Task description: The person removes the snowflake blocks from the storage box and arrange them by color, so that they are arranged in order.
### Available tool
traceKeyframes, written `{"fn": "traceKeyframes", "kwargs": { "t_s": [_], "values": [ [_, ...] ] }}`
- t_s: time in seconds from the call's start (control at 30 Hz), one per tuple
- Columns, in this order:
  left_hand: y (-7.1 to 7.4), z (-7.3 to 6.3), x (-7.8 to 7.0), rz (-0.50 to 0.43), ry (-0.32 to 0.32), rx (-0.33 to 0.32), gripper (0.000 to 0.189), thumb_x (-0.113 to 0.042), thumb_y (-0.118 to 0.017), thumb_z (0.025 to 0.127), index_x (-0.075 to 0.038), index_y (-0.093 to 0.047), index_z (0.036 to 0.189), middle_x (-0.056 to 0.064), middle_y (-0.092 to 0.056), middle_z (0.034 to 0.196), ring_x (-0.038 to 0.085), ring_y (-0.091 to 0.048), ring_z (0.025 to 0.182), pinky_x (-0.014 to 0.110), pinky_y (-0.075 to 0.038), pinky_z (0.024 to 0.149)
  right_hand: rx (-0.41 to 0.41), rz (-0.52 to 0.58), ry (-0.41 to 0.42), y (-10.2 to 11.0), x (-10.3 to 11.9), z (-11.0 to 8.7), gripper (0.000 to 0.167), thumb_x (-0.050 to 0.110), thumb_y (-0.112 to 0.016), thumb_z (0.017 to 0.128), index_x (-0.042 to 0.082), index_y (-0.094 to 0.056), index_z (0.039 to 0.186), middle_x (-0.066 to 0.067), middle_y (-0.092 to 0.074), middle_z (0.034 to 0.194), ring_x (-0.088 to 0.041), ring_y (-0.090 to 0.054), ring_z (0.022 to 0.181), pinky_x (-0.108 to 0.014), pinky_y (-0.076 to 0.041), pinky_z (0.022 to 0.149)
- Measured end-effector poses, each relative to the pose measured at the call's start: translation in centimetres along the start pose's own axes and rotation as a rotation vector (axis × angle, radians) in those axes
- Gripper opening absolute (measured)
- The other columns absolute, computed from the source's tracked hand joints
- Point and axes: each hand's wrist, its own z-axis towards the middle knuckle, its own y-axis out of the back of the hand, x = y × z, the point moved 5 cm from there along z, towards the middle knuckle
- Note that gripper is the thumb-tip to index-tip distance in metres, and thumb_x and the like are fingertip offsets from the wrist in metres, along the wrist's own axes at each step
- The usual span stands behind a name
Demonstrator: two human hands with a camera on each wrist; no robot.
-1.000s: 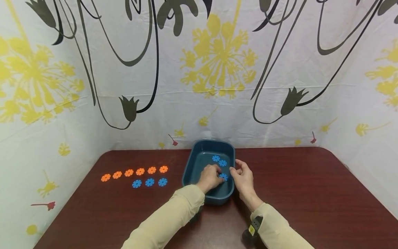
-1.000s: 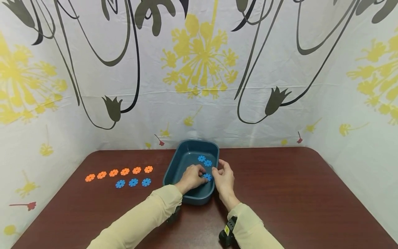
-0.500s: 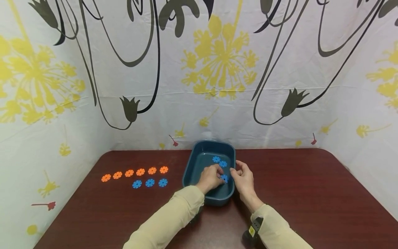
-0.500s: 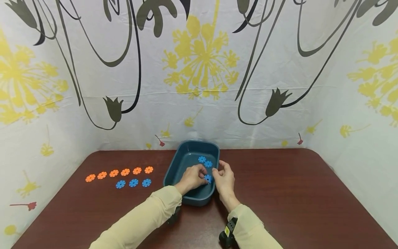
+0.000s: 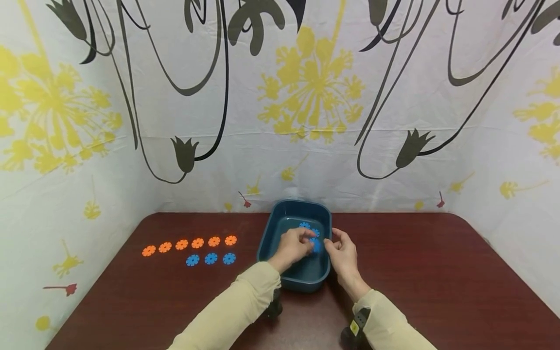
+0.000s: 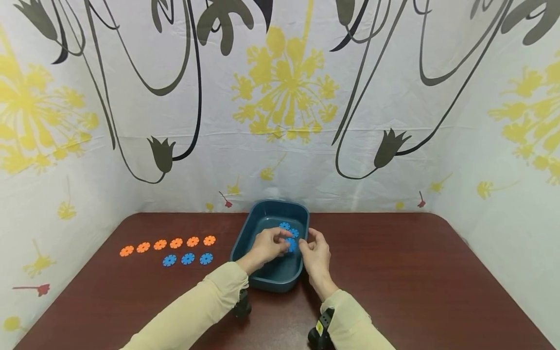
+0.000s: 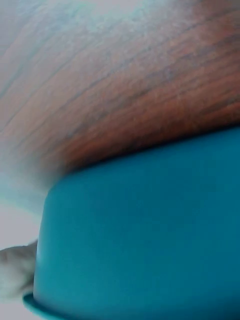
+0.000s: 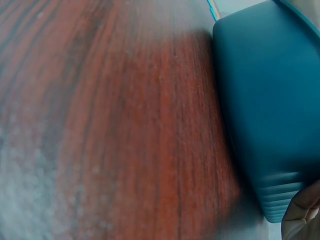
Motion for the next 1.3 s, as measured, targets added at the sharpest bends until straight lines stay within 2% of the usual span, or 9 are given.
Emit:
{"fn": "traceKeyframes", "kwargs": {
  "t_s": [0.13,0.23,0.43,0.6,0.73,0.93,1.1,1.3],
  "values": [
    [0.8,-0.2,-0.2,-0.183,0.033,0.002,0.022,-0.001,-0.065,0.085,-0.003,-0.069,0.107,0.007,-0.065,0.080,0.013,-0.065,0.068,0.025,-0.055,0.062,-0.008,-0.002,0.004,0.0,0.0,0.0,0.044,0.010,-0.056,0.090,0.001,-0.048,0.132,-0.002,-0.049,0.064,-0.010,-0.043,0.054,-0.022,-0.036,0.047],
    [1.6,-0.6,-0.4,-0.276,0.041,0.009,0.023,-0.003,-0.066,0.085,-0.004,-0.068,0.109,0.008,-0.063,0.083,0.019,-0.068,0.073,0.027,-0.056,0.065,-0.012,0.004,0.004,0.0,0.1,0.0,0.044,0.010,-0.056,0.090,0.000,-0.047,0.132,-0.005,-0.050,0.066,-0.010,-0.044,0.054,-0.022,-0.036,0.047],
    [3.4,-2.0,-0.7,-0.383,0.033,0.042,0.028,-0.008,-0.066,0.087,-0.003,-0.065,0.115,0.007,-0.059,0.085,0.027,-0.069,0.084,0.032,-0.057,0.071,-0.007,0.021,0.001,0.0,0.1,0.0,0.044,0.010,-0.056,0.091,0.000,-0.046,0.133,-0.009,-0.053,0.069,-0.014,-0.047,0.058,-0.022,-0.039,0.049],
    [5.5,-3.3,-0.2,-0.429,0.043,0.032,0.031,-0.009,-0.064,0.089,-0.003,-0.062,0.119,0.006,-0.057,0.087,0.019,-0.069,0.082,0.035,-0.056,0.076,-0.002,0.021,-0.002,0.0,0.1,0.0,0.045,0.010,-0.056,0.091,0.000,-0.046,0.133,-0.008,-0.052,0.069,-0.013,-0.047,0.059,-0.022,-0.040,0.050],
    [7.3,-4.0,0.6,-0.483,0.085,-0.004,0.032,-0.010,-0.064,0.089,-0.004,-0.061,0.120,0.005,-0.057,0.089,0.014,-0.068,0.080,0.030,-0.056,0.075,0.001,0.019,-0.002,0.0,0.2,0.0,0.045,0.010,-0.056,0.091,0.001,-0.046,0.134,-0.005,-0.051,0.067,-0.013,-0.047,0.059,-0.022,-0.040,0.051],
    [9.7,-4.9,2.4,-0.547,0.146,-0.090,0.031,-0.010,-0.064,0.089,-0.005,-0.060,0.120,0.005,-0.057,0.088,0.012,-0.067,0.078,0.024,-0.055,0.071,0.017,0.012,-0.002,0.0,0.2,0.0,0.044,0.011,-0.055,0.092,0.001,-0.045,0.134,-0.006,-0.052,0.068,-0.013,-0.047,0.058,-0.022,-0.040,0.051],
    [11.3,-5.6,4.3,-0.554,0.189,-0.150,0.030,-0.008,-0.063,0.089,-0.006,-0.060,0.119,0.006,-0.058,0.091,0.014,-0.067,0.080,0.027,-0.055,0.075,0.025,0.001,-0.006,0.0,0.1,-0.1,0.044,0.011,-0.054,0.093,0.002,-0.044,0.134,-0.005,-0.051,0.068,-0.012,-0.046,0.058,-0.023,-0.039,0.050],
    [13.1,-6.6,6.5,-0.541,0.224,-0.180,0.032,-0.009,-0.062,0.090,-0.005,-0.056,0.122,0.006,-0.059,0.094,0.016,-0.067,0.085,0.027,-0.055,0.077,0.026,-0.015,-0.006,0.0,0.1,-0.3,0.044,0.011,-0.054,0.093,0.001,-0.044,0.135,-0.003,-0.050,0.067,-0.011,-0.045,0.058,-0.023,-0.038,0.050]
  ]
}}
